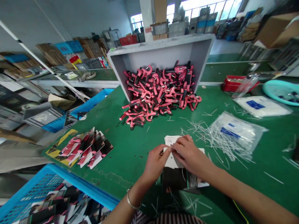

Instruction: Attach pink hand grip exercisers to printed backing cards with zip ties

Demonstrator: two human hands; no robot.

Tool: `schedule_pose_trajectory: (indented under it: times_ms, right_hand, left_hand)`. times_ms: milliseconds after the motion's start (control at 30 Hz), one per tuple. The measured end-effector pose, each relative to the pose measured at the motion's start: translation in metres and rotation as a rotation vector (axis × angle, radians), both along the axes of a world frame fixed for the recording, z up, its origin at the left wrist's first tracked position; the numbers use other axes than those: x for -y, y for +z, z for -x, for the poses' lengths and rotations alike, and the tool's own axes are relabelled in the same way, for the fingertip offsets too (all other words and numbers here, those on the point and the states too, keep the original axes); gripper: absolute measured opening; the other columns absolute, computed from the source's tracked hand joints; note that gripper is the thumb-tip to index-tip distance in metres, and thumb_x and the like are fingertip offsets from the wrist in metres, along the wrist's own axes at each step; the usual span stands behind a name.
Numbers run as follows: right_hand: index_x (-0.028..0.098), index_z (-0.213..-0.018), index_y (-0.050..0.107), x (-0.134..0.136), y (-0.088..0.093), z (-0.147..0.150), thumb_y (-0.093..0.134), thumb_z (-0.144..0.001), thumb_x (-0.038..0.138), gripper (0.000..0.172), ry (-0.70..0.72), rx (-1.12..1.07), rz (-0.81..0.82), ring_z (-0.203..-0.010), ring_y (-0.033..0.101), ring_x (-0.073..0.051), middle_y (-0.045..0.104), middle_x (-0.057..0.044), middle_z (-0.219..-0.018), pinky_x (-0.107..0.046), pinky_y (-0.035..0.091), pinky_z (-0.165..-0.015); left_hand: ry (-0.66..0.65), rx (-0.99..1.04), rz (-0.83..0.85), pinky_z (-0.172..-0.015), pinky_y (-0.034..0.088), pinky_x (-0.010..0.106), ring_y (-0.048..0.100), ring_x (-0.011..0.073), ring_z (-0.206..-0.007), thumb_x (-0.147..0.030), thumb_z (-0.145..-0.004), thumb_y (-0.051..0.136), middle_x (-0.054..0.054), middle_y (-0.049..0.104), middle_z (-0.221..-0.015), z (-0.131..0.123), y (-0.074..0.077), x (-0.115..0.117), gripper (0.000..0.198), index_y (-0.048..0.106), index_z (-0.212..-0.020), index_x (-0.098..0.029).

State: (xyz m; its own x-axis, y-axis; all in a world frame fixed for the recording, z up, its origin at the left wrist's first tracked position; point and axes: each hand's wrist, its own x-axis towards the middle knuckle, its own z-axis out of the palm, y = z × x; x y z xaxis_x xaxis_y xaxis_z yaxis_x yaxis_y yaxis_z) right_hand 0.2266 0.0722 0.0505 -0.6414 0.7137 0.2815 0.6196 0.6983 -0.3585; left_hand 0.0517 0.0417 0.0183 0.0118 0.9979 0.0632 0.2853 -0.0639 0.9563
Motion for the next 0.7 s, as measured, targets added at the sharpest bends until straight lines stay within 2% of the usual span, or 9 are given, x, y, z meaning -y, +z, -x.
schedule_pose_trajectory:
  times_ms: [100,233,333,400,567,700]
  right_hand:
    - [0.018,-0.091,0.058,-0.014,-0.009,-0.001,0.053,-0.093,0.018,0.006,0.073,-0.121,0.166,-0.094,0.053,-0.022,0.060,-0.009,-0.099,-0.036,0.044,-0.083]
    - [0.019,-0.090,0.056,-0.023,-0.022,-0.012,0.054,-0.091,0.016,0.004,0.080,-0.225,0.360,-0.076,0.056,-0.016,0.062,-0.002,-0.086,-0.028,0.043,-0.072]
    - [0.019,-0.088,0.057,-0.024,-0.030,-0.017,0.055,-0.089,0.017,0.002,0.052,-0.269,0.387,-0.079,0.057,-0.016,0.063,-0.003,-0.087,-0.028,0.042,-0.074]
    - [0.018,-0.087,0.058,-0.024,-0.034,-0.017,0.057,-0.088,0.017,0.002,0.060,-0.278,0.418,-0.079,0.057,-0.016,0.064,-0.003,-0.087,-0.028,0.042,-0.074]
    - [0.019,-0.086,0.059,-0.026,-0.041,-0.015,0.059,-0.086,0.021,0.002,0.047,-0.347,0.537,-0.077,0.058,-0.015,0.064,-0.002,-0.085,-0.027,0.043,-0.072]
    - [0.018,-0.086,0.061,-0.031,-0.046,-0.019,0.060,-0.086,0.026,0.008,0.103,-0.370,0.736,-0.075,0.058,-0.015,0.064,-0.001,-0.083,-0.027,0.044,-0.070]
  left_hand:
    - [-0.030,0.061,0.058,-0.058,0.037,0.021,0.049,0.0120,-0.065,-0.042,-0.091,0.054,0.000,0.060,-0.071,0.001,-0.002,-0.005,0.032,0.069,-0.087,-0.014]
    - [-0.127,0.305,0.207,-0.058,0.038,0.021,0.047,0.0113,-0.062,-0.048,-0.095,0.043,0.000,0.056,-0.069,0.014,-0.022,-0.007,0.044,0.068,-0.090,-0.012]
    - [-0.142,0.359,0.248,-0.052,0.033,0.020,0.041,0.0082,-0.053,-0.047,-0.091,0.053,-0.003,0.052,-0.064,0.022,-0.039,-0.003,0.037,0.067,-0.098,-0.013]
    - [-0.156,0.376,0.249,-0.051,0.032,0.019,0.041,0.0076,-0.053,-0.045,-0.087,0.060,-0.003,0.054,-0.067,0.025,-0.046,0.002,0.035,0.066,-0.103,-0.015]
    - [-0.252,0.449,0.239,-0.060,0.039,0.020,0.049,0.0092,-0.062,-0.036,-0.082,0.069,0.000,0.061,-0.077,0.022,-0.046,0.010,0.027,0.065,-0.099,-0.016]
    - [-0.173,0.293,0.220,-0.059,0.036,0.018,0.044,0.0071,-0.058,-0.029,-0.079,0.071,-0.004,0.055,-0.066,0.021,-0.041,0.017,0.017,0.067,-0.087,-0.015]
